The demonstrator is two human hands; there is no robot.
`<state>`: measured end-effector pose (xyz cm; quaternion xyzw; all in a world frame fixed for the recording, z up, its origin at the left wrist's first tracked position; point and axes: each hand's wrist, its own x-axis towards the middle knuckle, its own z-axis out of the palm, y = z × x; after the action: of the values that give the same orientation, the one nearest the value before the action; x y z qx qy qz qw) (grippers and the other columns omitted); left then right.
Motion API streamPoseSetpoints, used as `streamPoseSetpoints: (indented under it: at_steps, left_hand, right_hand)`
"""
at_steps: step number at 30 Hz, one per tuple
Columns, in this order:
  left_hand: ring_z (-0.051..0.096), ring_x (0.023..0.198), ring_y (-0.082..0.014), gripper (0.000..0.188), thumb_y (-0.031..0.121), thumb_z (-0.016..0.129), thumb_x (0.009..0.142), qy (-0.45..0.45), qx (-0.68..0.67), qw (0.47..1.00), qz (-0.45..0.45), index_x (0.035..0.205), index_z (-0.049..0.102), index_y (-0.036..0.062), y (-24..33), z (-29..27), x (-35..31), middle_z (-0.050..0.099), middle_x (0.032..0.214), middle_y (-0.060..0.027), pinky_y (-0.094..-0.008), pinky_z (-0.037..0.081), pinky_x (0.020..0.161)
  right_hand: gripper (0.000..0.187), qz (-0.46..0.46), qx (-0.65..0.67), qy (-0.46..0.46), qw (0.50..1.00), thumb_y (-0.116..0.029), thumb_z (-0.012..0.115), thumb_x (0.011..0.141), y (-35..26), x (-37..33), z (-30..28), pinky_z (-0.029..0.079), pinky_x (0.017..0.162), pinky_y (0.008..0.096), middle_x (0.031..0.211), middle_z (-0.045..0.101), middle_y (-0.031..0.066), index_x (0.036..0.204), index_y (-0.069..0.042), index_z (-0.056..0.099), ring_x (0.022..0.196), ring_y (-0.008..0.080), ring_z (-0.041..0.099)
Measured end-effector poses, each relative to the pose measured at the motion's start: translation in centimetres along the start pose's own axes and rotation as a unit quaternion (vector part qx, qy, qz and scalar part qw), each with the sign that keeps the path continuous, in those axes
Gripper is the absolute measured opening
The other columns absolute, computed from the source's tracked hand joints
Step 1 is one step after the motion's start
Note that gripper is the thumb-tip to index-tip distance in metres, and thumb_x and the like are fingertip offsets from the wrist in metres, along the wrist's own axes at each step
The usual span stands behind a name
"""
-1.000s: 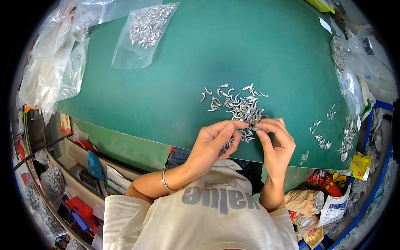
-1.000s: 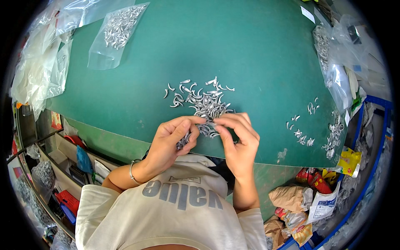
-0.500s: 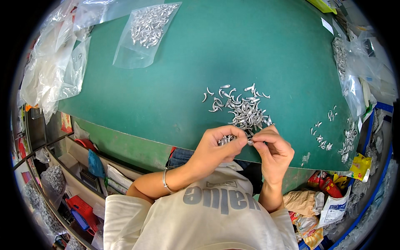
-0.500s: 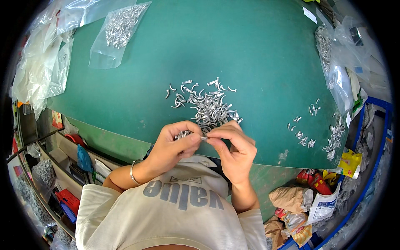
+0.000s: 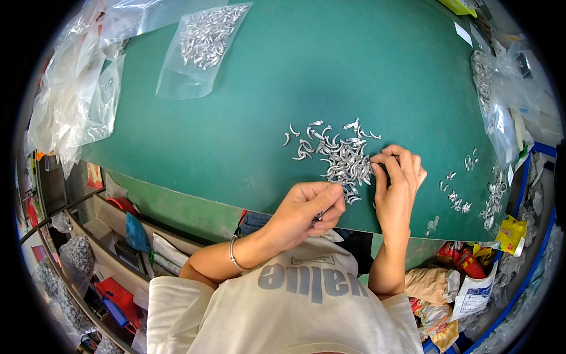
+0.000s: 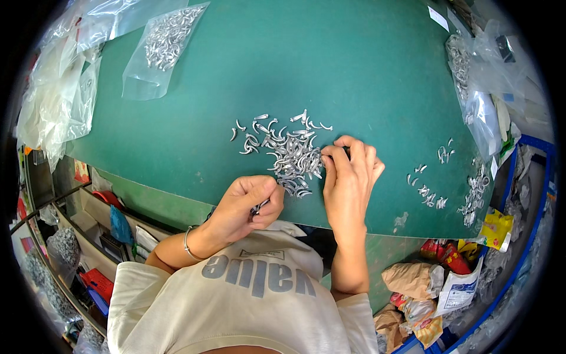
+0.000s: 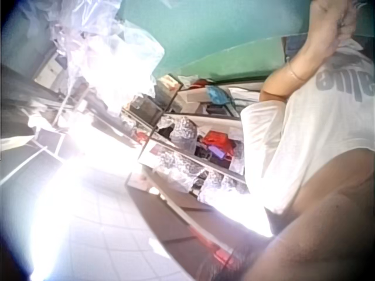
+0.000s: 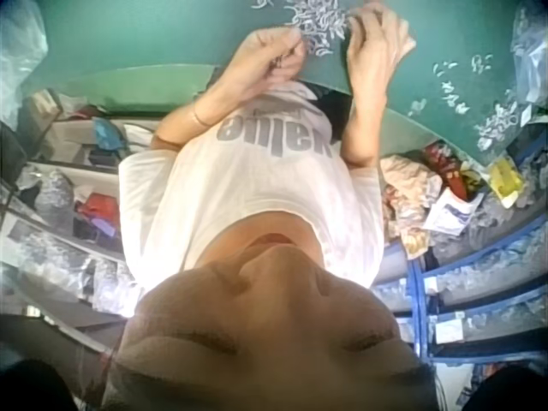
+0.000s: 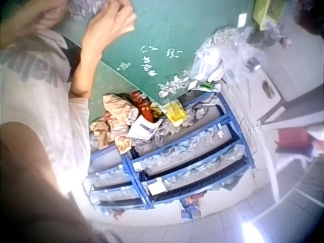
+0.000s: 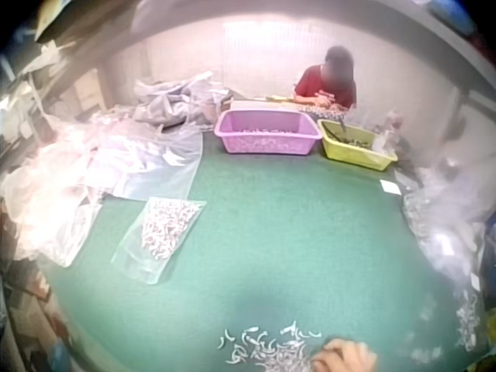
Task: The person sits at a green workbench and repeatedly picks up small, silver, curved metal pieces from a pile. They manipulate each piece with both hands, seemingly inspecting or adjusting it, before placing it back onto the table. The process is repetitive and involves handling the small components one by one.
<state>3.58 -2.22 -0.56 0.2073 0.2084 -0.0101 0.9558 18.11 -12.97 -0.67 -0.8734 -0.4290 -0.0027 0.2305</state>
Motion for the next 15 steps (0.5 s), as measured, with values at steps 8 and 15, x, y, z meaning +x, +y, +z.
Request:
streamPoseSetpoints:
  at_steps: [8,15]
  left_hand:
    - [0.032,0.048,-0.0059,0.027,0.022,0.050,0.093,0.033,0.043,0.998,0.022,0.081,0.058,0.0002,-0.37,0.23,-0.20,0.036,0.058,0.0020,-0.0194,0.022,0.040]
    - [0.033,0.046,-0.0064,0.034,0.028,0.045,0.095,0.021,-0.011,0.999,0.028,0.079,0.058,0.0010,-0.67,-0.14,-0.24,0.037,0.057,0.0014,-0.0198,0.024,0.039]
  right_hand:
    - [0.012,0.005,0.044,0.014,0.999,-0.004,0.064,0.073,-0.14,-0.36,-0.23,0.031,0.077,0.0341,0.087,0.055,0.0052,0.085,-0.005,0.060,0.083,0.0224,0.049]
    - [0.013,-0.004,0.024,-0.017,1.000,-0.003,0.065,0.073,-0.11,-0.47,-0.64,0.032,0.077,0.0341,0.088,0.057,0.0050,0.085,-0.004,0.060,0.083,0.0226,0.049]
